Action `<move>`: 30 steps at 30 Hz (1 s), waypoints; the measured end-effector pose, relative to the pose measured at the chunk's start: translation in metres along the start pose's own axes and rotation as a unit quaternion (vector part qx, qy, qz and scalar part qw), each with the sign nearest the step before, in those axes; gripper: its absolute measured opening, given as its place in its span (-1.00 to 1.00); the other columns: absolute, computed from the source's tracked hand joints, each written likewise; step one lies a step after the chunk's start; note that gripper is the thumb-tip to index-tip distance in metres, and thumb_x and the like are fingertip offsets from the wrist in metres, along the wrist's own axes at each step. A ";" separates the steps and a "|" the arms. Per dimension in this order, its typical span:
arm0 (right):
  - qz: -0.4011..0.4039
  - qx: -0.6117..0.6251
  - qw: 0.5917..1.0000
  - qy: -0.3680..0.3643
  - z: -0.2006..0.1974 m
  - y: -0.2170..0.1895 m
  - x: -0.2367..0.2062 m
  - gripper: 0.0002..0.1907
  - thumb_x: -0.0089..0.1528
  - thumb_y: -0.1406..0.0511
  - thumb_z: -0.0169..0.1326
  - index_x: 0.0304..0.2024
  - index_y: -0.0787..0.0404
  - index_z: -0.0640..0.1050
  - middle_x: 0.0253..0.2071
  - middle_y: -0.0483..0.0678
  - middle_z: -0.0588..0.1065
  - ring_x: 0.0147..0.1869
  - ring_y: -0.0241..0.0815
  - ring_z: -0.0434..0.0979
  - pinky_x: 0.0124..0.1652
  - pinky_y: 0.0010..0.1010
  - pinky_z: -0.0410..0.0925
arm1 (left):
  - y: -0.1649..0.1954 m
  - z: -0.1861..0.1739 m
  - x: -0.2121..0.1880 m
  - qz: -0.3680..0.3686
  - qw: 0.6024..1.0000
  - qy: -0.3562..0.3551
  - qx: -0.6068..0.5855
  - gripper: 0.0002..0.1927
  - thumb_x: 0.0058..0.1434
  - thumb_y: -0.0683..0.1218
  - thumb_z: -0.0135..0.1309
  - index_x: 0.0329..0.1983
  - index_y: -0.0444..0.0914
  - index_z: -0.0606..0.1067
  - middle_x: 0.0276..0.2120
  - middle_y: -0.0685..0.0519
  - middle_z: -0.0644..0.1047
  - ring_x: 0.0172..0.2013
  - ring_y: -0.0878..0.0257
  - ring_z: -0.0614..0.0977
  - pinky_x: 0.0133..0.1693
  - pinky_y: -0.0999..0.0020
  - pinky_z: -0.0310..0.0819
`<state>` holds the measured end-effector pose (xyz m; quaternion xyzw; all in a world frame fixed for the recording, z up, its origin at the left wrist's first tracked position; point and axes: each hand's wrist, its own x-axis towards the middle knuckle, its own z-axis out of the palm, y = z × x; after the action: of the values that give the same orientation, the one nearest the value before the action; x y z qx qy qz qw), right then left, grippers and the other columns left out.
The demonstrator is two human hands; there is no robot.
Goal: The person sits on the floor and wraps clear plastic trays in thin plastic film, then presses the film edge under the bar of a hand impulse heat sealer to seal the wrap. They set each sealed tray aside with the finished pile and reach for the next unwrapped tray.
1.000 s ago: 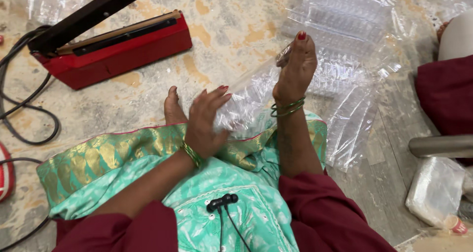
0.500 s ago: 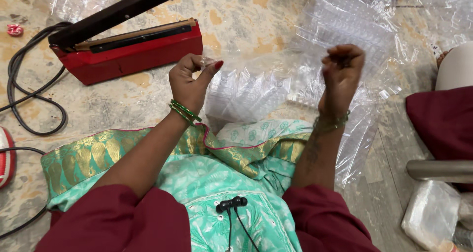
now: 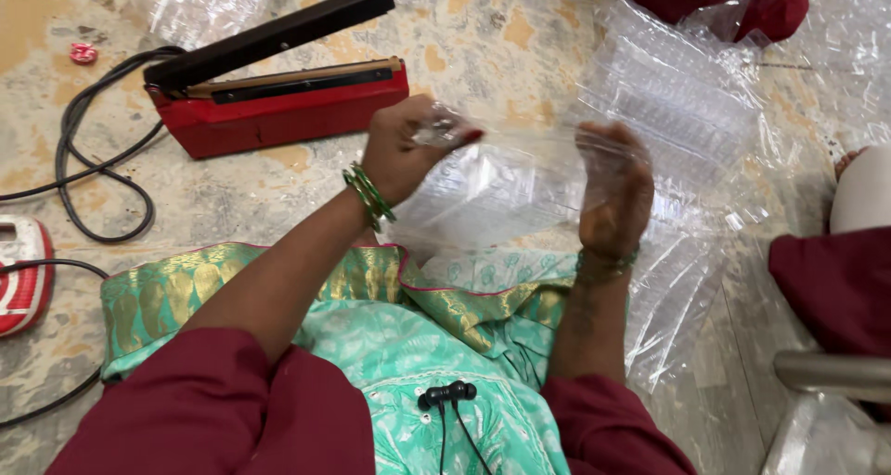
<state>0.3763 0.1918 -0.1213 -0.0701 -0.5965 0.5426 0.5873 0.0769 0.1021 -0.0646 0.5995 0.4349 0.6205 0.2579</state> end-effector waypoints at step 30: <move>0.539 0.088 0.825 0.145 0.022 0.154 -0.024 -0.61 0.22 0.21 0.22 0.02 0.25 0.46 -0.11 -0.02 0.53 0.00 -0.06 0.64 0.01 -0.14 0.51 | -0.281 -0.104 0.280 -0.455 0.860 -0.128 0.190 -0.54 -0.08 0.07 0.55 -0.24 -0.29 0.67 -0.27 0.07 0.68 -0.31 0.30 0.67 -0.23 0.24 0.59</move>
<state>0.2816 0.2238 -0.2430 -0.4069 -0.3214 0.8064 0.2845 -0.1220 0.4510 -0.1479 0.4461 0.7318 0.2572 0.4464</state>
